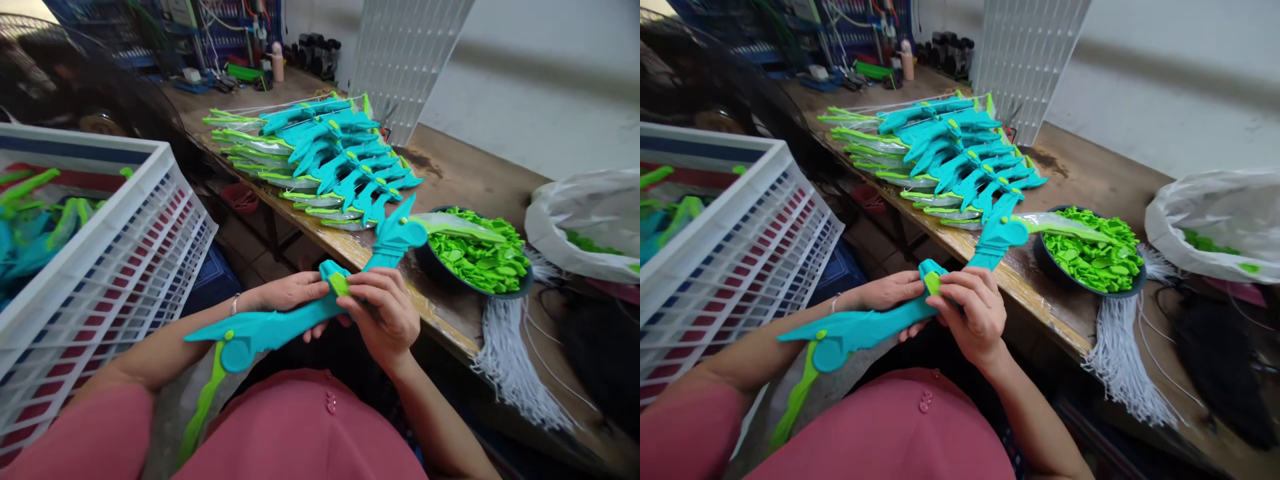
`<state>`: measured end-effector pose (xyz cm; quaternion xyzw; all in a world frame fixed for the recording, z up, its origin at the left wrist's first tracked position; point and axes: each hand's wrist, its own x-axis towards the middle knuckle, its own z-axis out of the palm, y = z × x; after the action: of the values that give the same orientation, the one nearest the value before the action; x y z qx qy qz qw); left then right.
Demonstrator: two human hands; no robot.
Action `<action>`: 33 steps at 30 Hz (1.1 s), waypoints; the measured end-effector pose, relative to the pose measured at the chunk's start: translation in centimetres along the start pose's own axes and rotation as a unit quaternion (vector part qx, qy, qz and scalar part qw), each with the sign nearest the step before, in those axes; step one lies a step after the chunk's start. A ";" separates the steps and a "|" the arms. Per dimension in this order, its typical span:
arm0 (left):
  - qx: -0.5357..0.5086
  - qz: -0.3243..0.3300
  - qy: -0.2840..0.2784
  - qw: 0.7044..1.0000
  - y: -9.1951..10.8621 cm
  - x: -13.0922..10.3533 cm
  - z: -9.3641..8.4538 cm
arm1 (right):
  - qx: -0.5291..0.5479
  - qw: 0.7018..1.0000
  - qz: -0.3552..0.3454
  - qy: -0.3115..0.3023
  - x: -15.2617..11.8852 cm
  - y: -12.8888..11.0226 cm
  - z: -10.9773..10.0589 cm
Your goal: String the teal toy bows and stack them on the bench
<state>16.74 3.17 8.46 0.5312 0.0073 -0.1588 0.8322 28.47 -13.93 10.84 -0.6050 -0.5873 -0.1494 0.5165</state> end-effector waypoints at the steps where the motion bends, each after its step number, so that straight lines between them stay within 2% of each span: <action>1: 0.002 -0.007 -0.004 1.000 0.1 -0.1 0.2 | -0.015 1.000 -0.010 -0.008 -0.1 0.0 0.0; 6: -0.007 -0.011 -0.016 1.000 0.1 -0.3 0.6 | -0.108 0.993 -0.021 -0.036 -1.3 -0.5 -0.2; 8: -0.017 -0.005 -0.001 1.000 0.0 -0.3 0.8 | -0.130 0.991 -0.019 -0.037 -1.8 -0.8 -0.3; 12: -0.009 0.005 0.031 0.999 0.0 -0.6 1.6 | -0.148 0.988 -0.010 -0.041 -2.4 -1.5 -0.7; 18: 0.008 0.008 0.017 1.000 0.4 -0.9 2.4 | -0.168 0.984 -0.008 -0.058 -2.9 -2.3 -1.2; 29: 0.024 -0.022 -0.006 0.999 -0.1 -0.9 2.7 | -0.187 0.982 -0.007 -0.026 -4.1 -3.0 -1.6; 33: 0.027 -0.019 0.004 0.999 -0.3 -0.9 2.9 | -0.183 0.983 -0.004 -0.016 -4.3 -3.1 -1.4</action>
<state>15.32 0.69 9.61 0.5539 0.0166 -0.1728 0.8143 25.24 -18.10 9.47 -0.6890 -0.5607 -0.2468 0.3873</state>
